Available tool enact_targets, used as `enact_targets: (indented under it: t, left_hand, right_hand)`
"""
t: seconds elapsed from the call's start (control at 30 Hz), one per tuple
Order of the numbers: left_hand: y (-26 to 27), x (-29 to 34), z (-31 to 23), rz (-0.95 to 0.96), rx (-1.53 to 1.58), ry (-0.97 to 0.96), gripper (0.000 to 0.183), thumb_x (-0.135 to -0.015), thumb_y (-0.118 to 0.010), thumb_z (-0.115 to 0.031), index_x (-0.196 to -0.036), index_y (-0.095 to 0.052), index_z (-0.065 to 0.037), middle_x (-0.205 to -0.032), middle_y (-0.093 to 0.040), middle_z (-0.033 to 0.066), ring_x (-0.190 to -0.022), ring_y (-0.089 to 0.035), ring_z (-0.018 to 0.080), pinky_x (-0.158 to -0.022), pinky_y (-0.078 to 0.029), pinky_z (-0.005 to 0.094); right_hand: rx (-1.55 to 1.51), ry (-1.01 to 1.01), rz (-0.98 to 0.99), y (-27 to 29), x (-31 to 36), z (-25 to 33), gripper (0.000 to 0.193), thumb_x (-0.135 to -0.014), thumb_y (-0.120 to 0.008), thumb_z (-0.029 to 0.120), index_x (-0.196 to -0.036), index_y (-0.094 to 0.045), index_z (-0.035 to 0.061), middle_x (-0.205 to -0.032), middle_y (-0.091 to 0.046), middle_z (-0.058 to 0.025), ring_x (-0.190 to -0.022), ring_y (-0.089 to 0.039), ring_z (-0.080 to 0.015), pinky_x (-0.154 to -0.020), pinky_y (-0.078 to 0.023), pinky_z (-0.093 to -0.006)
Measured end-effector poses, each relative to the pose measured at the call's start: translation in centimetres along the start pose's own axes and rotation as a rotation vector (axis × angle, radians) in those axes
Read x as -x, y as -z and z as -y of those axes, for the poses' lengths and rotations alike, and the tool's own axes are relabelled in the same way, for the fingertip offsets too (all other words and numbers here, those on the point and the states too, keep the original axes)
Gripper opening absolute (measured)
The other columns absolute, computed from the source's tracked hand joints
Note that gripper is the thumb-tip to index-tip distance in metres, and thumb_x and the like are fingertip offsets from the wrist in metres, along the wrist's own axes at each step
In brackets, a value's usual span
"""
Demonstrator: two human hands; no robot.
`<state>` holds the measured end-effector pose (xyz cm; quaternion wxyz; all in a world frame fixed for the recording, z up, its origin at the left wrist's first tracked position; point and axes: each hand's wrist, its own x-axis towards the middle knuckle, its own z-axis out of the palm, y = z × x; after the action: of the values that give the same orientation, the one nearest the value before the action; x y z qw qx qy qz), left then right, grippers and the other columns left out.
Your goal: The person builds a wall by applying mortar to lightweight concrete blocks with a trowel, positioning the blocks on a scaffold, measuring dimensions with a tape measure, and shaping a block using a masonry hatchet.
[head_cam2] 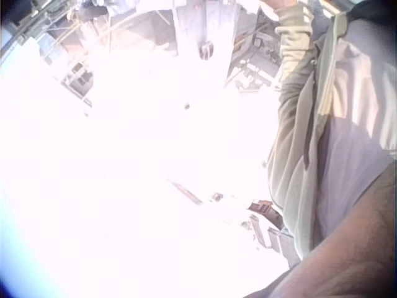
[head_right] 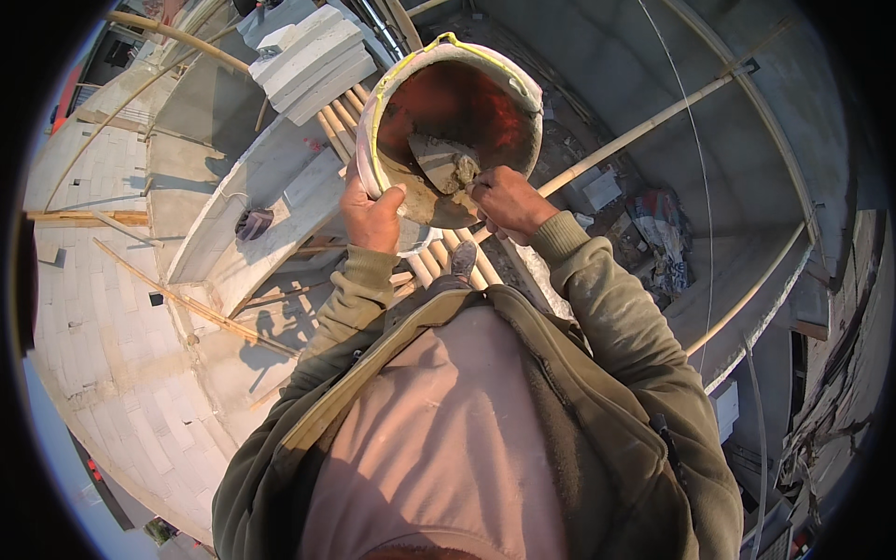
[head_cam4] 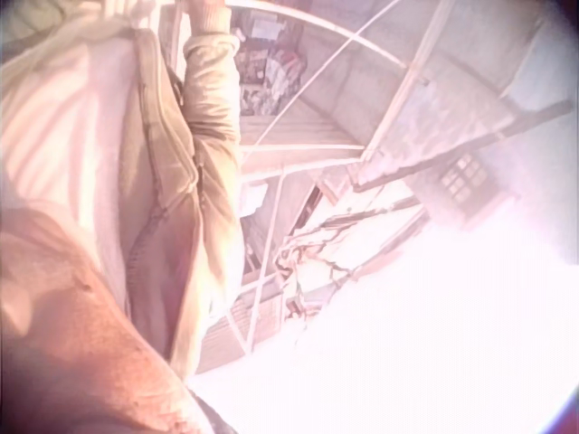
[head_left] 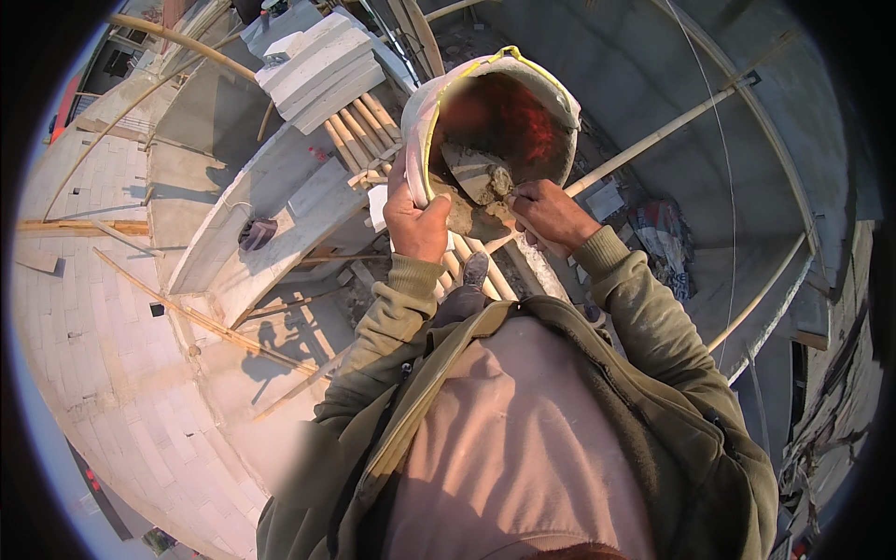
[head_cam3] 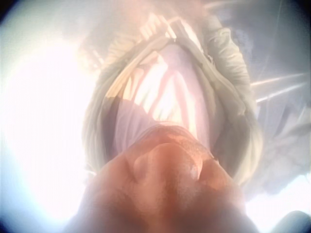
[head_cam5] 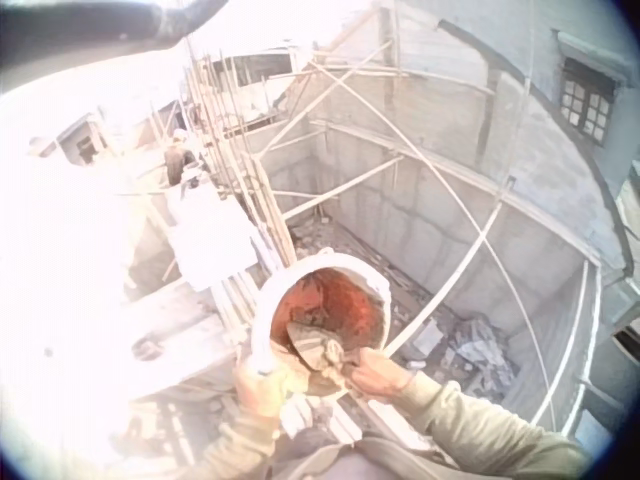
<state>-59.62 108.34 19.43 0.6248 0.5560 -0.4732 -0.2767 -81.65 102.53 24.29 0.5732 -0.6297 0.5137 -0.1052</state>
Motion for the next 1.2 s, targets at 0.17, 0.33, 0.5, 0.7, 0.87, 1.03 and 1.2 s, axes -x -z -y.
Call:
enact_targets:
  t: [0.17, 0.33, 0.5, 0.7, 0.87, 1.03, 1.2]
  left_hand:
    - [-0.3, 0.2, -1.0, -0.039, -0.020, -0.011, 0.035, -0.080, -0.067, 0.003, -0.114, -0.067, 0.007, -0.111, -0.066, 0.0043, -0.097, -0.060, 0.0133, -0.087, -0.048, 0.0287]
    - [-2.3, -0.4, -3.9, 0.143, -0.045, -0.170, 0.052, -0.078, -0.063, 0.005, -0.130, -0.063, 0.006, -0.156, -0.046, 0.0158, -0.144, -0.043, 0.0259, -0.117, -0.033, 0.0343]
    - [-2.1, -1.0, -4.2, 0.133, -0.172, -0.195, 0.053, -0.077, -0.060, 0.009, -0.131, -0.063, 0.008, -0.159, -0.042, 0.0158, -0.146, -0.043, 0.0306, -0.118, -0.035, 0.0376]
    - [-4.3, -1.8, -5.7, 0.196, -0.184, -0.192, 0.052, -0.076, -0.058, 0.011, -0.128, -0.065, 0.007, -0.159, -0.042, 0.0170, -0.145, -0.045, 0.0319, -0.116, -0.039, 0.0386]
    - [-4.4, -2.2, -2.7, 0.293, -0.129, -0.066, 0.045, -0.076, -0.057, 0.011, -0.120, -0.069, 0.008, -0.158, -0.043, 0.0162, -0.145, -0.044, 0.0301, -0.117, -0.038, 0.0390]
    - [-3.6, 1.1, 8.7, 0.224, 0.007, 0.389, 0.041, -0.077, -0.058, 0.011, -0.117, -0.066, 0.009, -0.139, -0.057, 0.0129, -0.121, -0.060, 0.0235, -0.102, -0.049, 0.0361]
    - [-2.8, 7.5, 22.3, -0.243, 0.418, 0.907, 0.039, -0.077, -0.061, 0.012, -0.115, -0.066, 0.004, -0.100, -0.070, 0.0096, -0.085, -0.067, 0.0197, -0.081, -0.054, 0.0344]
  right_hand:
    - [0.481, 0.136, -0.286, 1.1, 1.3, -1.2, 0.031, -0.095, -0.057, 0.021, -0.111, -0.064, -0.0054, -0.087, -0.068, -0.0257, -0.083, -0.067, -0.0410, -0.075, -0.055, -0.0484]
    - [0.871, 0.189, -0.580, 0.8, 1.1, -2.7, 0.026, -0.083, -0.067, 0.010, -0.107, -0.061, 0.0010, -0.104, -0.064, -0.0189, -0.099, -0.067, -0.0382, -0.080, -0.055, -0.0487]
    - [0.835, 0.334, -0.644, 0.3, 1.8, -2.6, 0.016, -0.091, -0.059, 0.011, -0.103, -0.060, 0.0016, -0.097, -0.064, -0.0182, -0.091, -0.068, -0.0375, -0.075, -0.057, -0.0490]
    - [0.597, 0.113, -0.434, 3.3, -2.0, -4.9, 0.023, -0.092, -0.055, 0.012, -0.104, -0.065, -0.0039, -0.096, -0.068, -0.0313, -0.086, -0.069, -0.0485, -0.076, -0.057, -0.0537]
    - [0.328, 0.241, -0.129, 3.0, -5.3, -10.6, 0.027, -0.095, -0.055, 0.018, -0.106, -0.069, -0.0037, -0.101, -0.069, -0.0301, -0.097, -0.066, -0.0495, -0.086, -0.054, -0.0530]
    - [0.093, 0.126, -0.042, -5.5, -8.6, -17.3, 0.034, -0.099, -0.060, 0.021, -0.115, -0.067, -0.0077, -0.086, -0.070, -0.0244, -0.073, -0.069, -0.0339, -0.070, -0.053, -0.0431]
    - [-0.326, -0.166, 0.072, -11.0, -10.5, -24.5, 0.032, -0.102, -0.061, 0.022, -0.121, -0.066, -0.0041, -0.072, -0.062, -0.0038, -0.059, -0.055, -0.0103, -0.057, -0.048, -0.0294]
